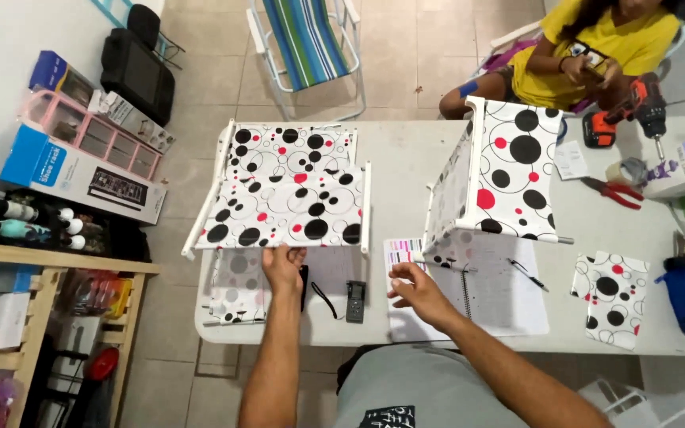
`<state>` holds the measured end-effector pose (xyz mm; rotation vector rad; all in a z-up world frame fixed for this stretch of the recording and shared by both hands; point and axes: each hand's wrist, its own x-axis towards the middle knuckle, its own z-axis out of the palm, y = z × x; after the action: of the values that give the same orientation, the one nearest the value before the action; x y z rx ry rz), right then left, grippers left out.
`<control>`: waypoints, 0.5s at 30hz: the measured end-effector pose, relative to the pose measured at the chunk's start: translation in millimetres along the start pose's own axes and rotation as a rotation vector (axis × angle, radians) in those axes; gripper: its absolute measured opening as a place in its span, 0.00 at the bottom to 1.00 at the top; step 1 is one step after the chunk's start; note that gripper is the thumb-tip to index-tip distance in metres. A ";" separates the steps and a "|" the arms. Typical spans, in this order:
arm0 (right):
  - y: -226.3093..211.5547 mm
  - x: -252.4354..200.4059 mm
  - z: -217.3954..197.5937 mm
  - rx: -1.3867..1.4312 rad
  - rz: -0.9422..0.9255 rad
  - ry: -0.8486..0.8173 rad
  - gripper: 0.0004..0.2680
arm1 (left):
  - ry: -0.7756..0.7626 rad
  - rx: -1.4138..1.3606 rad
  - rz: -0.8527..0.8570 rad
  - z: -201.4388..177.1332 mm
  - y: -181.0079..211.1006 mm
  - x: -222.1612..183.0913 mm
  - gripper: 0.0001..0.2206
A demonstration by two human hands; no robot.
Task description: Disassembling a modular shelf unit made of fabric panels, plastic rods, and connectors.
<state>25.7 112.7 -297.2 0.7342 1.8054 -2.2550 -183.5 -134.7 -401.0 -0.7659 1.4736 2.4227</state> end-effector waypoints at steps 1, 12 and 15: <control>-2.5 -7.4 -9.4 -0.040 0.044 0.027 0.20 | 0.032 -0.017 0.017 5.0 4.2 22.5 0.24; -32.2 -98.5 -49.5 -0.162 0.468 0.254 0.13 | 0.017 0.305 -0.168 102.1 83.3 30.0 0.23; -38.2 -99.2 -84.9 -0.178 0.475 0.306 0.10 | 0.004 0.550 -0.341 94.0 29.9 17.7 0.18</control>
<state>118.8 185.8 -230.4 1.3609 1.6871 -1.7264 -241.6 -68.7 -352.9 -0.8050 1.7274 1.6576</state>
